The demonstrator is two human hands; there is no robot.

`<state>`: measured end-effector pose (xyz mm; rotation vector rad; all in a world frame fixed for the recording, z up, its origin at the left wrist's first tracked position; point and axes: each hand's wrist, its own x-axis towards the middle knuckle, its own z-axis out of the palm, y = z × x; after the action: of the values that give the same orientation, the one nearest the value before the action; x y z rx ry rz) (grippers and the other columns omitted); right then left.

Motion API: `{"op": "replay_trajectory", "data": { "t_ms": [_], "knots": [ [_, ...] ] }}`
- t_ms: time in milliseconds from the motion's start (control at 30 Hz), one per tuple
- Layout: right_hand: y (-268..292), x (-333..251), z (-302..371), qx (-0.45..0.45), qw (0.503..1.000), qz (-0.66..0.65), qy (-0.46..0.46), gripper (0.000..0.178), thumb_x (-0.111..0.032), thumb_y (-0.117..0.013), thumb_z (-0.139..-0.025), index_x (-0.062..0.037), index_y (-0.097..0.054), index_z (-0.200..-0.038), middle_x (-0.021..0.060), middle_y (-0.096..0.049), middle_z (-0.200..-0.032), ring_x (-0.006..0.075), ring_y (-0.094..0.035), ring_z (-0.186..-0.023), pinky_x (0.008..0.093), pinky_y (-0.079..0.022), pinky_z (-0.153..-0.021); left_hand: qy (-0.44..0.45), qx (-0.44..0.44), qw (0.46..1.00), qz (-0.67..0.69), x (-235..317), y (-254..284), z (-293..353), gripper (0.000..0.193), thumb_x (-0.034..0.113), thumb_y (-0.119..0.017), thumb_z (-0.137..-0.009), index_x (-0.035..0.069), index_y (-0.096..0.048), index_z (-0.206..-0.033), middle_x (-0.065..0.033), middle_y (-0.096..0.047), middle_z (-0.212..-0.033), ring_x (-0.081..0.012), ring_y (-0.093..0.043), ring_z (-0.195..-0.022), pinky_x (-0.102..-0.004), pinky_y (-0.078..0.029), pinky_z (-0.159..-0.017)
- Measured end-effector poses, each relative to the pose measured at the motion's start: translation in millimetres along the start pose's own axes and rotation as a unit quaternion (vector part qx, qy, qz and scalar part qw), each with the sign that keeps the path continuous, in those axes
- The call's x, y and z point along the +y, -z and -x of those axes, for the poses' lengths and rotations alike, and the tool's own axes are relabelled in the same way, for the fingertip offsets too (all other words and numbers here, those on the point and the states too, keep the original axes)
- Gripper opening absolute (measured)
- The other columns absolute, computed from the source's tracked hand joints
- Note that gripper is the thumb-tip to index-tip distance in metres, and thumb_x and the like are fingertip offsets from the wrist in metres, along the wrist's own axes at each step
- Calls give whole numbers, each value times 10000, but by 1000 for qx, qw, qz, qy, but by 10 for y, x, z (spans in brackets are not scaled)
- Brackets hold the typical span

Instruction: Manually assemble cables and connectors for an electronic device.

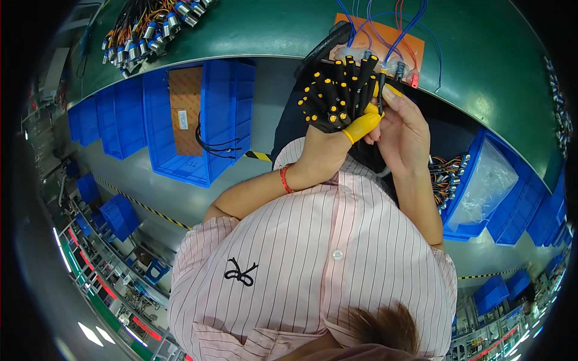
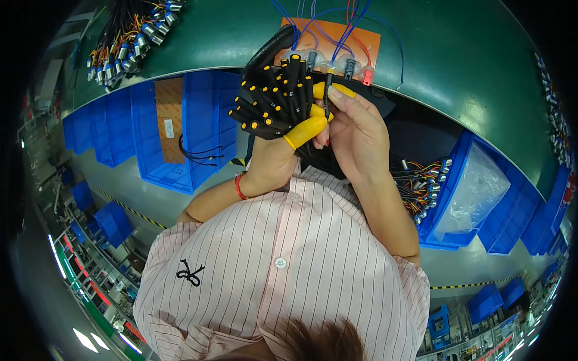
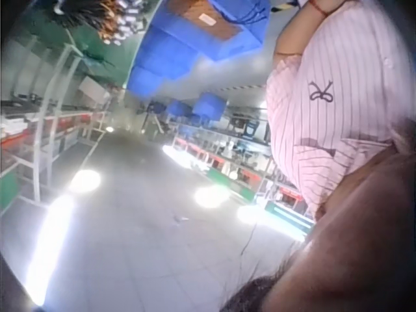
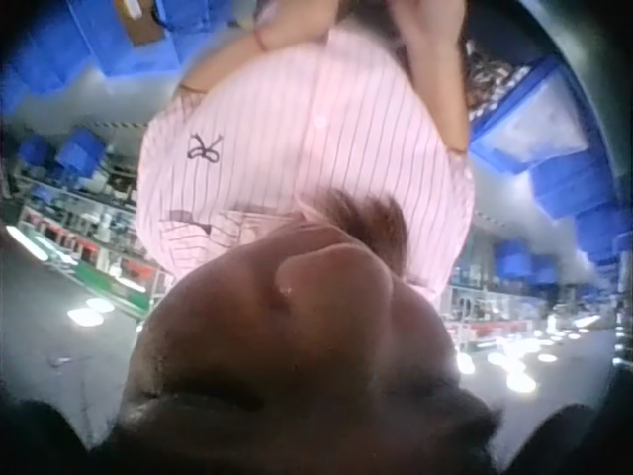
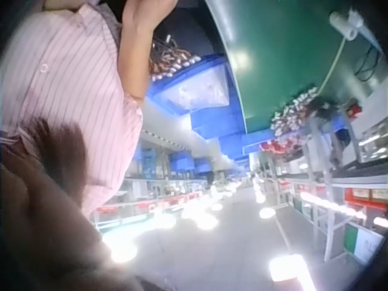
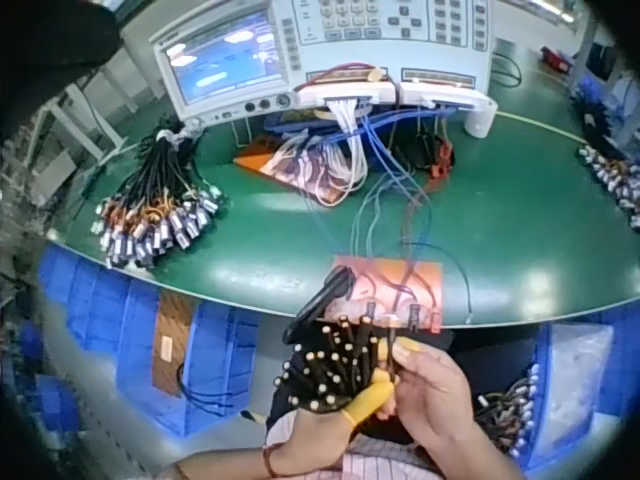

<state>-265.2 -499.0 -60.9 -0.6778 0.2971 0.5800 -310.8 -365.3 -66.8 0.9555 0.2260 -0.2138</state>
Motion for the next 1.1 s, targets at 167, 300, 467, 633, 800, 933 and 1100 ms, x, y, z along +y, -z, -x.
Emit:
{"op": "replay_trajectory", "data": {
  "t_ms": [167, 300, 467, 633, 800, 933, 1100],
  "knots": [
    [9, -43, -46, -37, 998, 43, 22, 242, -186, -528, -961, 35, -601, -1027, 109, -618, -819, 182, -548, -573, 311, -468, -527, 11, -6, 1000, 4, 31, 14, -37, 179, 68, -583, -931, -24, -590, -1085, -81, -613, -828, -143, -580, -750, -271, -463, -693],
    [-81, -35, -36, -21, 991, 124, 44, 238, -201, -528, -976, 25, -600, -984, 94, -616, -780, 164, -547, -572, 295, -478, -546, 10, 7, 999, 33, 49, 15, -35, 159, 74, -547, -951, -32, -598, -1057, -70, -604, -838, -133, -564, -744, -260, -456, -705],
    [-86, 30, -35, 5, 983, 172, 68, 248, -233, -556, -974, 1, -616, -916, 31, -591, -734, 86, -496, -563, 227, -399, -517, -4, -12, 999, 33, -1, 41, -20, 126, 85, -528, -964, -18, -587, -1007, -38, -555, -772, -110, -512, -698, -253, -417, -653],
    [-145, 12, 248, 36, 951, 289, 103, 255, -248, -574, -968, -19, -636, -875, -43, -523, -667, 22, -399, -544, 187, -290, -504, 9, -20, 997, -81, 84, 38, 246, 134, 120, -563, -960, 10, -612, -1021, 14, -539, -719, -66, -473, -633, -236, -388, -569],
    [279, 38, 66, 5, 998, -29, 56, 232, -178, -491, -1000, 21, -592, -1064, 32, -566, -732, 115, -510, -604, 282, -464, -665, -63, 18, 990, -129, 3, 99, 102, 174, 78, -574, -946, 1, -628, -1093, -37, -644, -901, -108, -599, -847, -253, -473, -793],
    [81, 73, 153, 142, 961, 174, 164, 240, -131, -501, -991, 60, -566, -1120, 128, -630, -933, 156, -591, -746, 312, -500, -771, -8, -14, 997, -73, -2, 167, 107, 167, 74, -570, -945, -2, -627, -1082, -42, -645, -913, -116, -607, -831, -264, -489, -775],
    [-119, 150, 158, 10, 931, 317, 179, 225, -68, -591, -941, 66, -575, -1120, 39, -510, -1009, 81, -514, -674, 221, -449, -614, -7, -9, 994, -107, 21, 150, 60, 157, 79, -566, -948, -21, -625, -1055, -53, -649, -884, -121, -617, -815, -261, -503, -740]
  ]
}}
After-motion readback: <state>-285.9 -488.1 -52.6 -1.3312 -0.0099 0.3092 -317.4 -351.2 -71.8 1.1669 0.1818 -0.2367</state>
